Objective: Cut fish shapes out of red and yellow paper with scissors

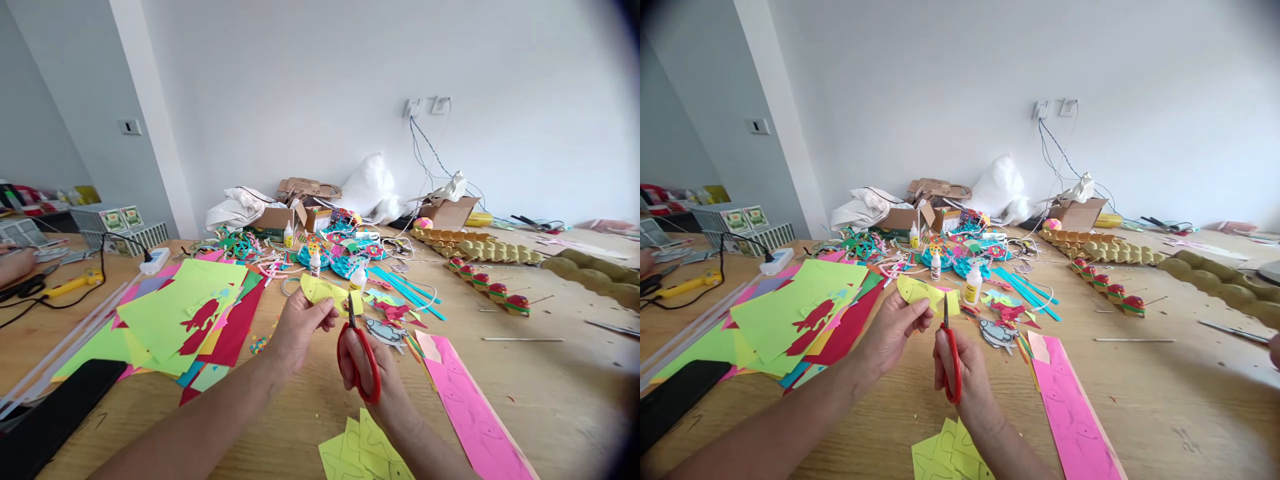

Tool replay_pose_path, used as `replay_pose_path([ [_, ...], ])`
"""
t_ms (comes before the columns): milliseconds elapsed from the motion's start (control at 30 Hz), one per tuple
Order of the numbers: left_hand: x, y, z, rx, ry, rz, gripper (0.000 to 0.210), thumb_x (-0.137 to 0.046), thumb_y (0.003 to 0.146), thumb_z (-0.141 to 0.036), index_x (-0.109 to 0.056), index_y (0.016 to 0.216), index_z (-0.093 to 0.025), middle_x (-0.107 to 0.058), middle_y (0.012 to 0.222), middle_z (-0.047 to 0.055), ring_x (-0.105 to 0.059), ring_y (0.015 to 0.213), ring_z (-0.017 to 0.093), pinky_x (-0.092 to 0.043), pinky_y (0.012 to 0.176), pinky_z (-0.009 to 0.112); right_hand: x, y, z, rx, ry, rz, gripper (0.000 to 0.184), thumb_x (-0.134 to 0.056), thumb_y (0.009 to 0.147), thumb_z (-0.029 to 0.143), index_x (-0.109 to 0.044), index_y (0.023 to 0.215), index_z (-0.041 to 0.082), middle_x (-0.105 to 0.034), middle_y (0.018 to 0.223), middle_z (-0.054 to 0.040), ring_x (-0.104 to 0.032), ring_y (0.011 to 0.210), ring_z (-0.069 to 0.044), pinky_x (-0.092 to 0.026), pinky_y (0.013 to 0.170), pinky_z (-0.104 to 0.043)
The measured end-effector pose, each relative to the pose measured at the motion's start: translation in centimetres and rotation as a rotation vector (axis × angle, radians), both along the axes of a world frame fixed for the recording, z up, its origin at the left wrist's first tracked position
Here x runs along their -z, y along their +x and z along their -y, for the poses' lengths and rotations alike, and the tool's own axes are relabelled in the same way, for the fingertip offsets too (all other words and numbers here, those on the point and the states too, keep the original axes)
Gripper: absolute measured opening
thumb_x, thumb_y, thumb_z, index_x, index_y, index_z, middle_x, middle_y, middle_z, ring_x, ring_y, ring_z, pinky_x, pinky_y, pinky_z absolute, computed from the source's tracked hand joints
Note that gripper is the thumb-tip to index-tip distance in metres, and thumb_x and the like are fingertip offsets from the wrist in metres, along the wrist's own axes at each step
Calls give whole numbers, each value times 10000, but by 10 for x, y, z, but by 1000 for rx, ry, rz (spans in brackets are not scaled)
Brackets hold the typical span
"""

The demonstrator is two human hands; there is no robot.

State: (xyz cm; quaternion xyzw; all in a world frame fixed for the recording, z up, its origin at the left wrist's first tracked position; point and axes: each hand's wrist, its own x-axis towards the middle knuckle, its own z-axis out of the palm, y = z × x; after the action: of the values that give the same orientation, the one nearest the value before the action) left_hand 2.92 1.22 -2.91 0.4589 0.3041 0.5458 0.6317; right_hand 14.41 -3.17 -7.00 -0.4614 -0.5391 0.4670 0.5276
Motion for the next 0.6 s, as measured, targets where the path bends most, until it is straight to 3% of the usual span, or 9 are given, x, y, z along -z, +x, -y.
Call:
replay_pose_path([
  [267,-4,-7,-7,65,70,-18,177,-675,671,-276,-557,663,-144,-489,552,-51,-411,504,54,-340,492,191,-3,0,1,-95,-20,86,416,-381,855,545,-441,608,215,-440,407,56,-378,367,-99,-271,379,-225],
  [600,-15,-18,-13,52,6,22,137,-681,629,-233,-611,700,-139,-639,679,7,-573,628,103,-451,631,236,-40,9,3,-232,-50,386,437,-314,833,568,-429,591,222,-474,490,11,-461,484,-141,-373,479,-257],
])
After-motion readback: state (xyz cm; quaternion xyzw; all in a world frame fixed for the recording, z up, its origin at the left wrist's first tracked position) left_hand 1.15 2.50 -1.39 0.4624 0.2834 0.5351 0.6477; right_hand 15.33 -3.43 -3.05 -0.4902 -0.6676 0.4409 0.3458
